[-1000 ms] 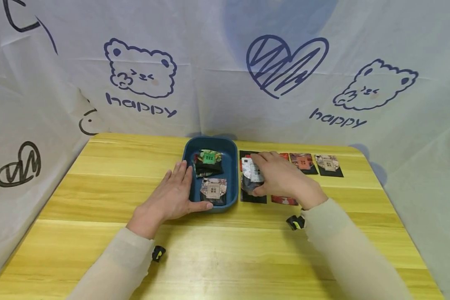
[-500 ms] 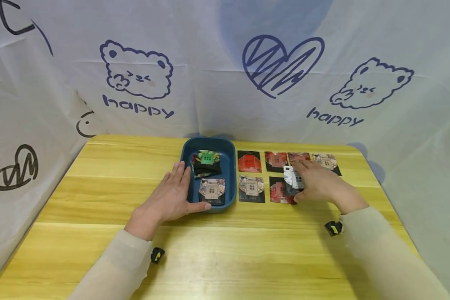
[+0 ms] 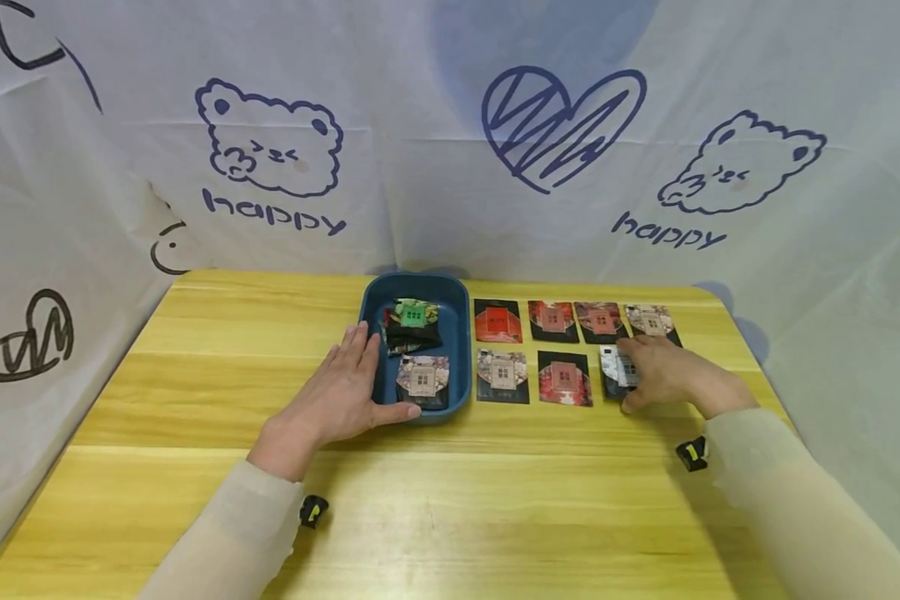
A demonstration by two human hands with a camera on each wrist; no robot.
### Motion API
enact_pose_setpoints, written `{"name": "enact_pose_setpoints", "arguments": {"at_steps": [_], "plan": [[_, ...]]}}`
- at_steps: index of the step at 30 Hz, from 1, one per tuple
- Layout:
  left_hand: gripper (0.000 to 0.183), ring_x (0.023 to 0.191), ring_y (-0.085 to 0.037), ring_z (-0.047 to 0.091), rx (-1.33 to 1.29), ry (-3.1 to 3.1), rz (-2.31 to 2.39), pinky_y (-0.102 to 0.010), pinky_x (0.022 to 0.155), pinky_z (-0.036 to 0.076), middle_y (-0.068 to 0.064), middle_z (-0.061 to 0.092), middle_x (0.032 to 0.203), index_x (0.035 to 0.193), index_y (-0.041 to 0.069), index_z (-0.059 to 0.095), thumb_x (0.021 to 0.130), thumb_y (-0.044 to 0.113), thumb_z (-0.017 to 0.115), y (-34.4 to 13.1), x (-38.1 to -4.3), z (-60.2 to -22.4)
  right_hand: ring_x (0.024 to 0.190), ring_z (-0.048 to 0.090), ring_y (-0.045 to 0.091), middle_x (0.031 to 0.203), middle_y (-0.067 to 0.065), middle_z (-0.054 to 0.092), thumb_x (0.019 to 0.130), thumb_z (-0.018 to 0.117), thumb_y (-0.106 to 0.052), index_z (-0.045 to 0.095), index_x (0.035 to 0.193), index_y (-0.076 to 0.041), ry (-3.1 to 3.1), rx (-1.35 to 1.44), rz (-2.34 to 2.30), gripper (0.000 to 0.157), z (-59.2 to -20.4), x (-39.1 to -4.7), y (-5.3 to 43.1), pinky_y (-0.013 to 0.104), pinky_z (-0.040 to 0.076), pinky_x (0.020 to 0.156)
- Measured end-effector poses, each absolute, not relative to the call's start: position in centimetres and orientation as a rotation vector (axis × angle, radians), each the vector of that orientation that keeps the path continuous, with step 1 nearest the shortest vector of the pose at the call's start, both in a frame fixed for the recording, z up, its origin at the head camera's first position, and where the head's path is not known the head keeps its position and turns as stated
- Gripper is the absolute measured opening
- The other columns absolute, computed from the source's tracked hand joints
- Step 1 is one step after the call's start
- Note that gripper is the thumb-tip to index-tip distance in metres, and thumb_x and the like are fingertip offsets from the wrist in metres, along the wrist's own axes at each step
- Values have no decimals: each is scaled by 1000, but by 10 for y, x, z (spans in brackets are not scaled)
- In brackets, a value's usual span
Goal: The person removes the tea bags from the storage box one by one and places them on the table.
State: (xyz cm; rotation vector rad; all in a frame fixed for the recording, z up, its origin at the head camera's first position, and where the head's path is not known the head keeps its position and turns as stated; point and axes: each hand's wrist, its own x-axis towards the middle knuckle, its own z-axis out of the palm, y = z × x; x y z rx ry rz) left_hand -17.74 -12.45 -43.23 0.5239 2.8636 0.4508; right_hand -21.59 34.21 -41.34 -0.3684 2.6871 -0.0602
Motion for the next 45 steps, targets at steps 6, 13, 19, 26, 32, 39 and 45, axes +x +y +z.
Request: {"name": "enact_pose_setpoints", "arguments": {"at_steps": [6,13,19,26,32,39,45], "plan": [[133,164,-40,-1,526,2862,453,-57,132,12,-23,-3,176,167,-3,13,83,90,57,-125,-177,-432,145,33,63,158,39,39,79,93,-37,35,158,11,2657,-392,-89,108,-421,-220,346,73,31,118],[133,164,-39,-2,518,2861,461,-57,132,12,-22,-3,176,168,-2,14,83,90,57,-125,-178,-433,147,29,64,161,38,34,80,92,-34,34,160,8,2637,-371,-107,107,-424,-221,343,75,29,118],[132,164,-38,-3,515,2851,471,-56,132,12,-22,-4,177,168,-1,14,83,90,58,-125,-178,-432,147,29,64,161,40,33,79,93,-34,35,159,9,2637,-393,-84,107,-424,-222,341,75,30,117],[132,164,-38,-2,511,2846,480,-56,132,11,-22,-3,177,168,-2,14,83,89,59,-125,-177,-431,147,29,63,162,39,31,79,94,-34,36,159,6,2617,-391,-67,107,-423,-222,340,75,34,115],[132,164,-39,-2,509,2844,483,-56,132,11,-22,-3,176,168,-2,14,83,89,60,-125,-178,-431,148,28,63,163,38,29,80,94,-33,36,160,5,2607,-380,-64,106,-422,-222,340,76,34,114],[131,164,-38,-3,513,2846,478,-56,132,12,-22,-3,176,167,-2,14,83,88,59,-125,-178,-431,147,30,64,162,39,31,79,94,-34,37,159,6,2615,-409,-59,106,-424,-222,340,76,35,114],[131,164,-38,-3,515,2848,480,-56,132,12,-22,-2,176,167,-2,15,84,88,60,-125,-177,-430,146,31,64,162,39,32,79,94,-35,36,159,7,2620,-420,-65,107,-425,-222,341,76,34,114]]}}
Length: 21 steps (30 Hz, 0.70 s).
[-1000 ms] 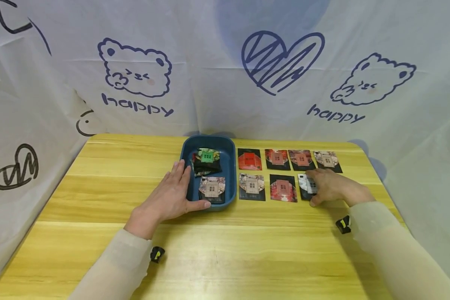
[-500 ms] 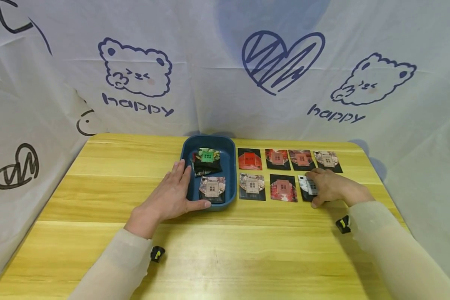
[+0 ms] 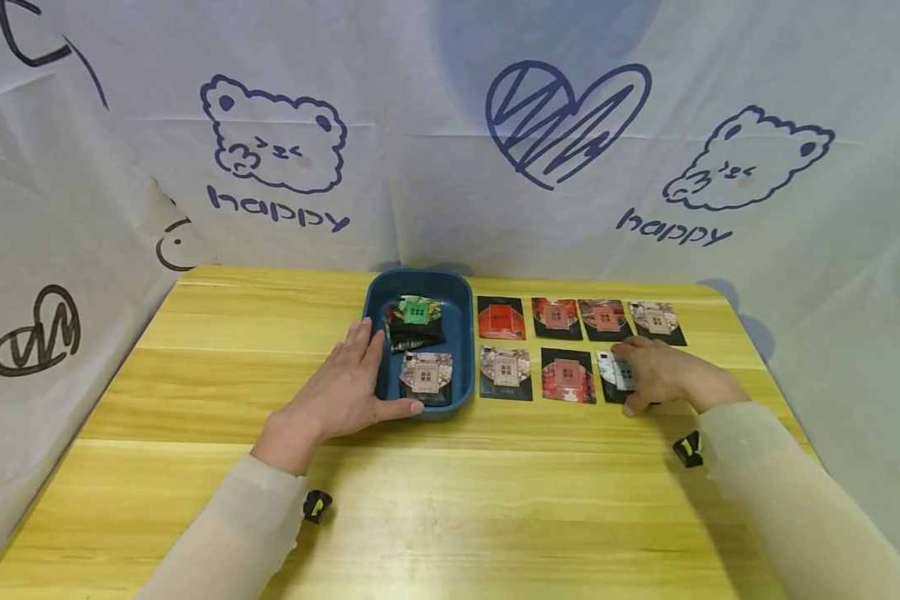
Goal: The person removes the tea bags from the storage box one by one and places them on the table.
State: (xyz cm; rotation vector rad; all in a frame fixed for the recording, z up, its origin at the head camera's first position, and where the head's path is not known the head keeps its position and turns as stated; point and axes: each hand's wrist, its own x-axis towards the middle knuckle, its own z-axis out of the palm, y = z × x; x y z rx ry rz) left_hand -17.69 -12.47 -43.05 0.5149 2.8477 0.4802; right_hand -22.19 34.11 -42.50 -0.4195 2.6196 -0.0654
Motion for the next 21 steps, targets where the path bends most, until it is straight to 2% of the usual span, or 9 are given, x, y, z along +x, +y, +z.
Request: {"name": "enact_pose_setpoints", "arguments": {"at_steps": [6,9,13,21], "plan": [[131,164,-38,-3,505,2847,483,-55,132,12,-22,-3,177,168,-2,14,83,88,59,-125,-177,-432,148,28,63,163,38,30,83,91,-39,35,160,8,2647,-354,-104,106,-413,-222,334,75,31,116],[132,164,-37,-4,495,2843,490,-54,132,12,-21,-5,177,168,-1,12,83,89,59,-126,-177,-432,148,31,60,163,37,33,89,87,-33,37,159,8,2702,-330,-164,96,-401,-224,321,72,31,118],[133,164,-37,-5,485,2839,505,-54,132,11,-20,-6,177,168,0,11,82,89,60,-126,-176,-432,148,36,55,163,32,37,97,79,-31,42,159,4,2805,-371,-201,81,-388,-224,293,69,33,119],[133,164,-37,-5,488,2836,511,-54,132,11,-19,-6,177,168,0,11,82,89,60,-125,-177,-432,146,46,44,158,23,51,100,75,-37,52,155,-2,2939,-558,-255,69,-378,-223,220,61,42,118]]}}
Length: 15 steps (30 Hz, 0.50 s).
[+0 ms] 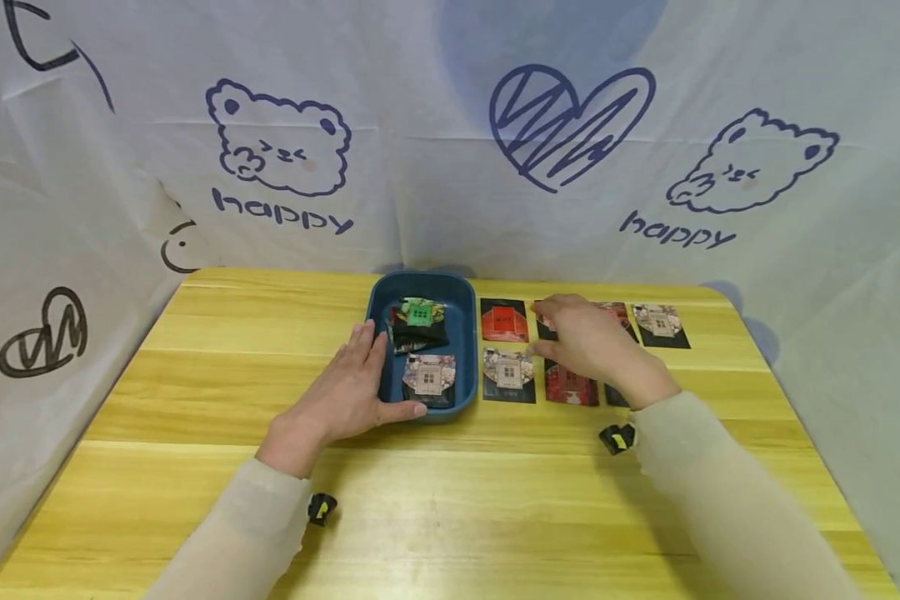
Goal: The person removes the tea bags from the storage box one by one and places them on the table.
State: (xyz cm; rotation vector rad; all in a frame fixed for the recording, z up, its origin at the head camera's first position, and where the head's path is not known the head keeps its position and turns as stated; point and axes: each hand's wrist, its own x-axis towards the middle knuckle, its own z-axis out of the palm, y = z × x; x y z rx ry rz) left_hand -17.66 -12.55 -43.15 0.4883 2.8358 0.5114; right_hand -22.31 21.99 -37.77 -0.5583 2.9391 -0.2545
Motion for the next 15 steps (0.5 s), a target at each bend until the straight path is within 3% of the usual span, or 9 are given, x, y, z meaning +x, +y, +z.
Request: {"name": "enact_pose_setpoints", "arguments": {"at_steps": [15], "plan": [[130,164,-39,-1,520,2844,525,-55,132,14,-23,-2,176,167,-3,14,85,85,62,-126,-176,-431,146,51,32,156,13,56,102,72,-37,56,153,-8,2866,-941,-166,60,-387,-217,100,48,47,117]]}}
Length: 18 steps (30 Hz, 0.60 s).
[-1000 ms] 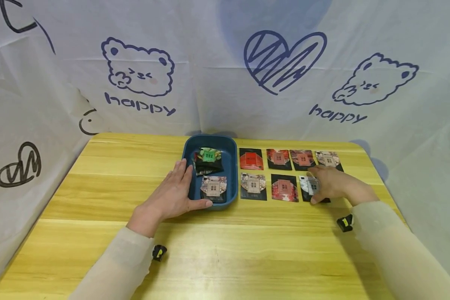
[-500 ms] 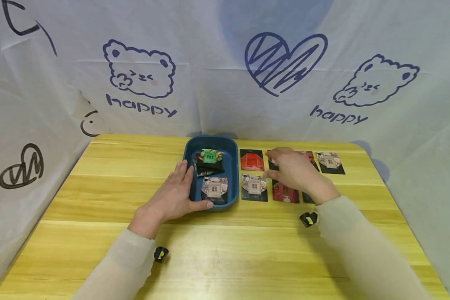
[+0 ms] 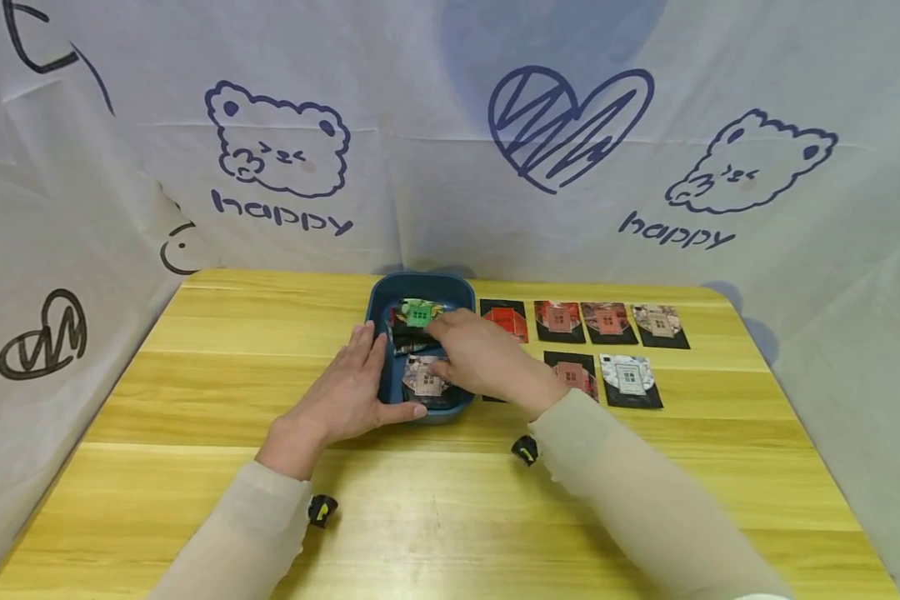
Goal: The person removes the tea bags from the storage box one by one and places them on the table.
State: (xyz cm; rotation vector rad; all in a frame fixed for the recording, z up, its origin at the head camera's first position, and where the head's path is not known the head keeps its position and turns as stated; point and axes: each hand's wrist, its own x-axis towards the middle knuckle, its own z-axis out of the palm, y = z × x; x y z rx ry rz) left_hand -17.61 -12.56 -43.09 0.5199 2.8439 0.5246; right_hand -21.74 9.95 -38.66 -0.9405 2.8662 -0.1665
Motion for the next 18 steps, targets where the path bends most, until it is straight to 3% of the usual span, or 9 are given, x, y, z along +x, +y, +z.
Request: {"name": "enact_pose_setpoints", "arguments": {"at_steps": [5,11,18], "plan": [[130,164,-39,-3,519,2834,546,-55,132,14,-22,-3,176,167,-3,13,85,84,63,-126,-176,-431,143,54,31,155,12,57,100,74,-36,59,150,-6,2781,-882,-68,60,-395,-220,78,47,48,116],[132,164,-38,-4,516,2832,554,-55,132,14,-21,-4,177,167,-3,12,84,85,63,-126,-177,-433,126,63,30,142,12,65,99,75,-35,68,139,-7,2684,-810,33,49,-404,-223,68,46,53,109],[132,164,-38,-3,515,2837,552,-55,132,14,-21,-4,176,167,-3,13,84,86,63,-127,-177,-434,131,60,31,146,13,62,101,72,-33,61,147,-7,2646,-780,93,54,-413,-226,64,46,52,111]]}}
